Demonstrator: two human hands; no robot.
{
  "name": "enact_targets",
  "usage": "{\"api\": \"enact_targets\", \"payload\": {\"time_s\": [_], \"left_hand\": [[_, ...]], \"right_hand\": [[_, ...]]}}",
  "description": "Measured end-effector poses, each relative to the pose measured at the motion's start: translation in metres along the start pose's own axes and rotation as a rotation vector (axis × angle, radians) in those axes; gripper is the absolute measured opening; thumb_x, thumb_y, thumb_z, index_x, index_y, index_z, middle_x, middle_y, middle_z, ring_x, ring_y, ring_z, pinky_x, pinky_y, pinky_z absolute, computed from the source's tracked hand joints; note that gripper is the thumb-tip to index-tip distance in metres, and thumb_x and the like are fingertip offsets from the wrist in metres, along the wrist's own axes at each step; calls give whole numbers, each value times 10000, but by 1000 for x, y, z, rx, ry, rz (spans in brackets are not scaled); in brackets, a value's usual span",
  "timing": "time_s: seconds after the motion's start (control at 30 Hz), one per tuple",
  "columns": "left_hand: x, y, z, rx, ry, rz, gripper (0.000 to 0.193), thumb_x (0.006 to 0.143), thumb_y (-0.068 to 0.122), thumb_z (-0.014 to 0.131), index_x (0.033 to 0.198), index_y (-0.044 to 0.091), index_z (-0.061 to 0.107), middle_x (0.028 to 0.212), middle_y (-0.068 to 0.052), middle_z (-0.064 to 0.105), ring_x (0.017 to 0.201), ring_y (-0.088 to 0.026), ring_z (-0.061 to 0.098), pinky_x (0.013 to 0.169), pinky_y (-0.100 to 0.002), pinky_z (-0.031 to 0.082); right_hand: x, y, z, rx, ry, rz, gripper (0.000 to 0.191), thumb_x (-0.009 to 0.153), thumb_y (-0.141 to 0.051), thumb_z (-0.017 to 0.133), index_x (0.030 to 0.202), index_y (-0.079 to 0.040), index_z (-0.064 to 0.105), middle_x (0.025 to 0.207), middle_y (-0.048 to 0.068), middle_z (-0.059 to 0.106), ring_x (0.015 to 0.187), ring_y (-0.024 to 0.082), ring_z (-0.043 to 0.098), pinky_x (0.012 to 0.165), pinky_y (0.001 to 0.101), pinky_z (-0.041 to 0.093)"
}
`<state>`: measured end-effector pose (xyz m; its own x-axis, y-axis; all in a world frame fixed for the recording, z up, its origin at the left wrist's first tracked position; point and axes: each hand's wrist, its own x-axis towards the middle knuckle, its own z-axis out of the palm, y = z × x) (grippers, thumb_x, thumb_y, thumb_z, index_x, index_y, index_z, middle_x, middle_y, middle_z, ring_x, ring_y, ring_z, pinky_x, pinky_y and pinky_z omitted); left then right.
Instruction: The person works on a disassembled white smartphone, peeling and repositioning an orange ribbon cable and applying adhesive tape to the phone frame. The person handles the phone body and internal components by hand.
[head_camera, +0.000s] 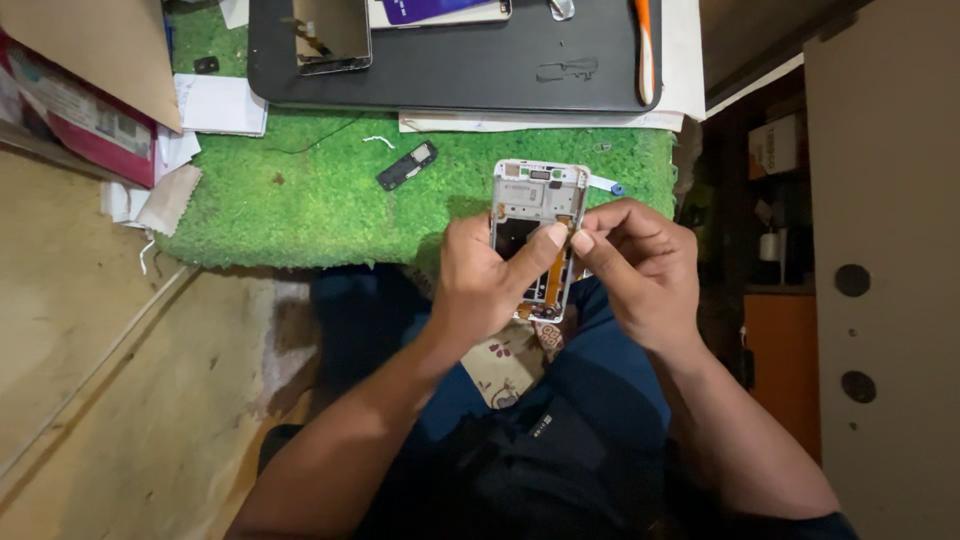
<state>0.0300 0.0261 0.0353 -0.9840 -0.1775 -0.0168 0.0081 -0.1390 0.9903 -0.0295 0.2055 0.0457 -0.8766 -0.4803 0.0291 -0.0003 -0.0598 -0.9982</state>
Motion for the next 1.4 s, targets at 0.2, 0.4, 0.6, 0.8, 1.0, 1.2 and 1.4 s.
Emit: {"api": "enact_targets", "payload": {"time_s": [0.2,0.4,0.6,0.8,1.0,1.2,1.4], "left_hand": [[4,-6,-4,-131,-12,75,213,978,179,736,1110,13,727,999,-60,771,876,-100,724,794,-269,613],[2,-1,1,-188,-4,59,186,967,161,721,1093,25,730,981,-48,773,844,-95,725,770,-269,618],[8,-1,-7,-257,-191,-15,281,925,82,760,1179,-1,674,1052,-52,750,920,-98,708,844,-267,607],[4,-5,0,-339,-229,-90,471,837,-45,755,1272,-20,575,1079,-44,688,962,-88,667,881,-271,577],[2,0,5,-179,-155,-50,509,802,-59,726,1279,-27,553,1072,-54,688,955,-104,664,878,-295,574],[2,8,5,51,-79,-5,500,837,-8,729,1296,14,533,1121,-54,720,1029,-117,736,943,-292,625],[-1,16,3,99,-61,17,509,861,-2,753,1312,14,517,1145,-99,730,1055,-148,745,920,-302,631]], "right_hand": [[-4,0,6,-86,-6,-68,79,1010,25,679,1082,36,648,991,55,682,877,89,654,796,232,559],[0,8,4,-21,-36,-34,46,1017,-2,652,1056,15,634,941,34,684,806,74,650,726,223,554],[12,11,-9,71,27,-3,57,1063,-42,649,1042,11,650,887,29,661,753,71,594,696,223,511],[11,5,-12,104,104,-9,40,1032,-21,668,1056,3,649,943,12,664,843,57,583,786,211,485],[10,1,-8,69,113,16,42,1032,-28,669,1047,2,644,910,16,663,798,66,608,727,233,537],[16,-6,-11,53,-13,44,144,958,21,655,1100,1,661,972,29,693,818,80,659,733,249,592],[18,-5,-15,30,-163,84,249,890,115,718,1109,12,655,1006,47,690,874,76,657,796,240,575]]}}
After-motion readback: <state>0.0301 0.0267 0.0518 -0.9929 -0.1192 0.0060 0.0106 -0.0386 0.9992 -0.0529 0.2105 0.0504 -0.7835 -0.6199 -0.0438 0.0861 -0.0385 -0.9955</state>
